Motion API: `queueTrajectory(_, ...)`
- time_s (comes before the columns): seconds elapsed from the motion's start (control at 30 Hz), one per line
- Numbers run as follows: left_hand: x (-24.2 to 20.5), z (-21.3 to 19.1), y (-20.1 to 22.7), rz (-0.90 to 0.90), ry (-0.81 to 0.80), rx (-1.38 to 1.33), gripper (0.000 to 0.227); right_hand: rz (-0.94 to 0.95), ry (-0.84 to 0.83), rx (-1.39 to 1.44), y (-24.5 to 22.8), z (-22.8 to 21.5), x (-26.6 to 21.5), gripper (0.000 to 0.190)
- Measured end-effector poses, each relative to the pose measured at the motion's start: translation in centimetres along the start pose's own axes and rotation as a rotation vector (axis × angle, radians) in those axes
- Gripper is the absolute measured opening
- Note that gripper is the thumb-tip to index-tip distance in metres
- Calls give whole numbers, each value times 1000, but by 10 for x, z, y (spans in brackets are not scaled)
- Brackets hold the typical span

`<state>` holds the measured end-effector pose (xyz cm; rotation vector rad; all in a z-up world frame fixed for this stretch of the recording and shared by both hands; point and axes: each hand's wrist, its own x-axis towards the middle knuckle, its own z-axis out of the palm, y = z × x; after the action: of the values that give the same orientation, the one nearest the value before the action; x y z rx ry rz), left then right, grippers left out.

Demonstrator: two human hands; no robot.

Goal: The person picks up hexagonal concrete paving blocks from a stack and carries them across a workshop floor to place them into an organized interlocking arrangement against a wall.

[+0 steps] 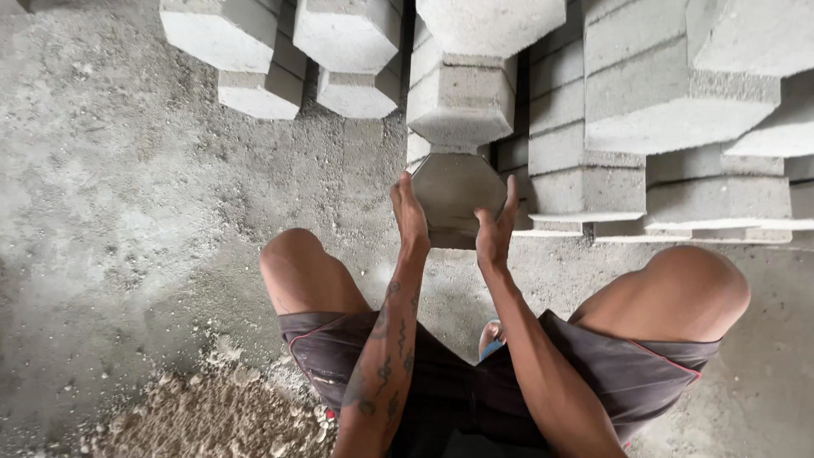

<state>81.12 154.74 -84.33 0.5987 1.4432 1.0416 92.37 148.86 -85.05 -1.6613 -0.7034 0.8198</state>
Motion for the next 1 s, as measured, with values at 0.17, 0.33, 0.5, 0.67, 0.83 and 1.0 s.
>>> queueTrajectory(0.17, -4, -6, -22, 225, -21, -185, 48, -116, -43, -46, 15, -3, -12, 91)
queueTrajectory(0.33, 29, -2, -45, 282, -65, -244, 36, -159, -24, 8, 26, -1, -2, 88)
queueTrajectory(0.5, 28, 0, -60, 228, -28, -423, 32, -115, 16, 30, 34, -3, 14, 83)
queueTrajectory(0.67, 55, -6, -87, 335, -55, -192, 33, 18, 72, -68, 43, -3, 25, 62)
queueTrajectory(0.83, 52, 6, -21, 401, -53, 17, 39, 173, 28, -195, 3, -7, 67, 67)
queueTrajectory(1.0, 61, 37, 84, 258, -200, 296, 90, 228, -65, -123, -71, 6, 106, 102)
